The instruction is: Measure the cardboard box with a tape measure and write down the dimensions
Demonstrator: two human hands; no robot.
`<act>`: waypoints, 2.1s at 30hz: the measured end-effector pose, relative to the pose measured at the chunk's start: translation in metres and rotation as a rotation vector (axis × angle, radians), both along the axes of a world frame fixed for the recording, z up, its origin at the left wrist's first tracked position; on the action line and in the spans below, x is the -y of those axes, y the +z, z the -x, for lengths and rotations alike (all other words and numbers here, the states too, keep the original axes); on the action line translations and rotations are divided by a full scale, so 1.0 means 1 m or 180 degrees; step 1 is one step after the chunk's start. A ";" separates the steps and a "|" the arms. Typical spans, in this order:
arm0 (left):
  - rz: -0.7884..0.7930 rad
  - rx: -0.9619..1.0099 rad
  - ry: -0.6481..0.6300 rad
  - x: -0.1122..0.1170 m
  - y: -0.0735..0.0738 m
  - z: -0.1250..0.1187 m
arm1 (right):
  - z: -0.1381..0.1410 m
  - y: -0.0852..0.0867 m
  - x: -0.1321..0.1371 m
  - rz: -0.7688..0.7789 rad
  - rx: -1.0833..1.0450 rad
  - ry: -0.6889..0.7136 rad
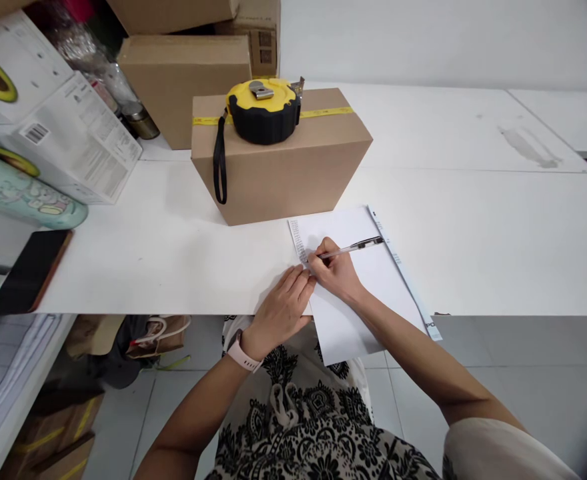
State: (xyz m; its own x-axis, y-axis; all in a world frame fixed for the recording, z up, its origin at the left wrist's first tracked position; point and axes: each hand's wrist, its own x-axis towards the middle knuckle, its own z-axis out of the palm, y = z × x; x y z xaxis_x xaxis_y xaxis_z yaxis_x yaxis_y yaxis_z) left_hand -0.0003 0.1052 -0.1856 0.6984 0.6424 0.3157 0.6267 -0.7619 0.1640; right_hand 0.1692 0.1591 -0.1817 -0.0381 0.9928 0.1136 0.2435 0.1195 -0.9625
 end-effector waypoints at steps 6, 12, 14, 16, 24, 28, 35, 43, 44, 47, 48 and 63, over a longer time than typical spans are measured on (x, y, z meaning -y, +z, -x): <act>0.0002 0.0020 0.0003 0.000 -0.002 0.000 | -0.001 0.001 0.001 0.0050 0.0019 -0.0037; 0.0069 0.0030 -0.0006 0.000 -0.003 0.000 | -0.001 0.001 0.000 0.0066 0.0027 -0.0022; 0.0097 0.0033 0.0001 0.000 -0.003 0.000 | -0.001 0.000 0.000 0.0073 0.0023 -0.0048; 0.0122 0.0033 0.0008 0.000 -0.003 0.000 | -0.001 0.000 0.000 0.0048 0.0020 -0.0094; 0.0076 0.0042 0.0009 0.000 0.000 0.000 | 0.000 0.001 0.000 0.0066 0.0031 -0.0070; 0.0065 0.0054 -0.0001 0.000 -0.001 0.000 | 0.000 0.002 0.000 0.0041 0.0020 -0.0101; 0.0089 0.0071 0.0013 0.000 -0.004 0.000 | 0.000 0.006 0.001 0.0035 0.0057 -0.0174; 0.0139 0.0069 0.0006 0.000 -0.003 0.000 | 0.000 0.004 0.001 -0.0014 0.0089 -0.0135; 0.0151 0.0072 0.0007 0.000 -0.004 0.000 | 0.000 0.004 0.001 -0.0001 0.0098 -0.0134; 0.0150 0.0070 0.0005 0.000 -0.004 0.000 | -0.001 0.005 0.001 0.0051 0.0100 -0.0177; 0.0143 0.0062 0.0005 0.000 -0.004 0.000 | -0.001 0.005 0.001 0.0060 0.0100 -0.0196; 0.0161 0.0012 0.0017 0.000 -0.003 0.000 | -0.001 0.003 0.001 -0.0023 0.0190 -0.0216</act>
